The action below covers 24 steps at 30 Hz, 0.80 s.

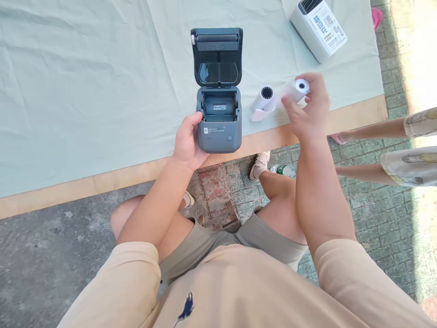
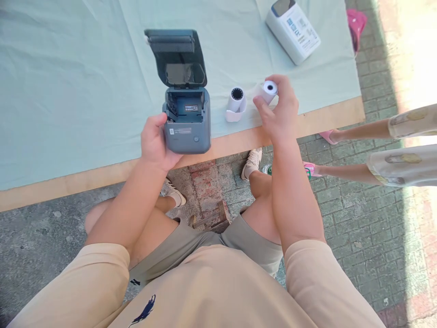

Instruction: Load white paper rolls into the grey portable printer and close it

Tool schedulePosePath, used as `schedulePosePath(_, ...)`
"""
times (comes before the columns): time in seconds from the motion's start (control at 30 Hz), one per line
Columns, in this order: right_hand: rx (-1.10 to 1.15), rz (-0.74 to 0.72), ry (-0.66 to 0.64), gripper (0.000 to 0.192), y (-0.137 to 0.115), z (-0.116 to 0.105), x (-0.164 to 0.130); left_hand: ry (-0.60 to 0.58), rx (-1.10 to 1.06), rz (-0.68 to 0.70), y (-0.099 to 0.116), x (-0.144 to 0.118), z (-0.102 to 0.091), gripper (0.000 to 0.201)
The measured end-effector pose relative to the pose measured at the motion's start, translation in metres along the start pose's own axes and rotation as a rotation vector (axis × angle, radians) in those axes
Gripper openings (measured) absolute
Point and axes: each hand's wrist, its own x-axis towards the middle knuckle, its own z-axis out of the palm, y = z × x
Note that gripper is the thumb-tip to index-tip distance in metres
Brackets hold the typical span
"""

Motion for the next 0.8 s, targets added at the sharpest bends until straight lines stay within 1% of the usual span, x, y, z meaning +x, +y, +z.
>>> schedulePosePath(0.07, -0.05, 0.088, -0.046, 0.049, -0.004, -0.003, -0.005, -0.012, -0.004, 0.025, 0.0, 0.0, 0.0, 0.031)
schedulePosePath(0.1, -0.047, 0.094, -0.04, 0.053, -0.009, -0.005, -0.008, -0.02, -0.003, 0.027, 0.0, 0.0, 0.0, 0.03)
schedulePosePath(0.13, -0.044, 0.061, -0.02, 0.055, -0.015, -0.006, -0.011, -0.027, 0.001, 0.025, 0.0, 0.0, 0.0, 0.03)
schedulePosePath(0.2, -0.068, -0.051, 0.082, 0.055, -0.031, -0.005, -0.018, -0.038, 0.013, 0.019, 0.001, 0.001, 0.0, 0.031)
schedulePosePath(0.27, -0.157, -0.114, 0.141, 0.053, -0.05, 0.002, -0.022, -0.038, 0.03, 0.019, 0.001, 0.001, -0.001, 0.034)
schedulePosePath(0.3, -0.212, -0.102, 0.135, 0.052, -0.059, 0.007, -0.023, -0.031, 0.042, 0.022, 0.0, 0.002, -0.001, 0.036)
schedulePosePath(0.4, -0.313, -0.009, 0.05, 0.045, -0.08, 0.026, -0.019, -0.013, 0.073, 0.04, -0.001, 0.002, -0.001, 0.041)
schedulePosePath(0.5, -0.338, 0.09, 0.042, 0.038, -0.084, 0.041, -0.008, -0.028, 0.084, 0.065, -0.002, 0.002, -0.002, 0.039)
schedulePosePath(0.57, -0.332, 0.118, 0.054, 0.037, -0.081, 0.047, -0.003, -0.047, 0.083, 0.079, -0.002, 0.001, -0.003, 0.035)
schedulePosePath(0.63, -0.294, 0.103, 0.092, 0.04, -0.078, 0.05, -0.001, -0.06, 0.075, 0.079, -0.002, 0.001, -0.004, 0.031)
schedulePosePath(0.73, -0.179, 0.038, 0.179, 0.043, -0.085, 0.048, -0.003, -0.064, 0.056, 0.056, -0.001, 0.0, -0.004, 0.029)
schedulePosePath(0.8, 0.002, -0.062, 0.224, 0.045, -0.093, 0.041, -0.002, -0.058, 0.051, 0.048, 0.0, 0.0, -0.003, 0.027)
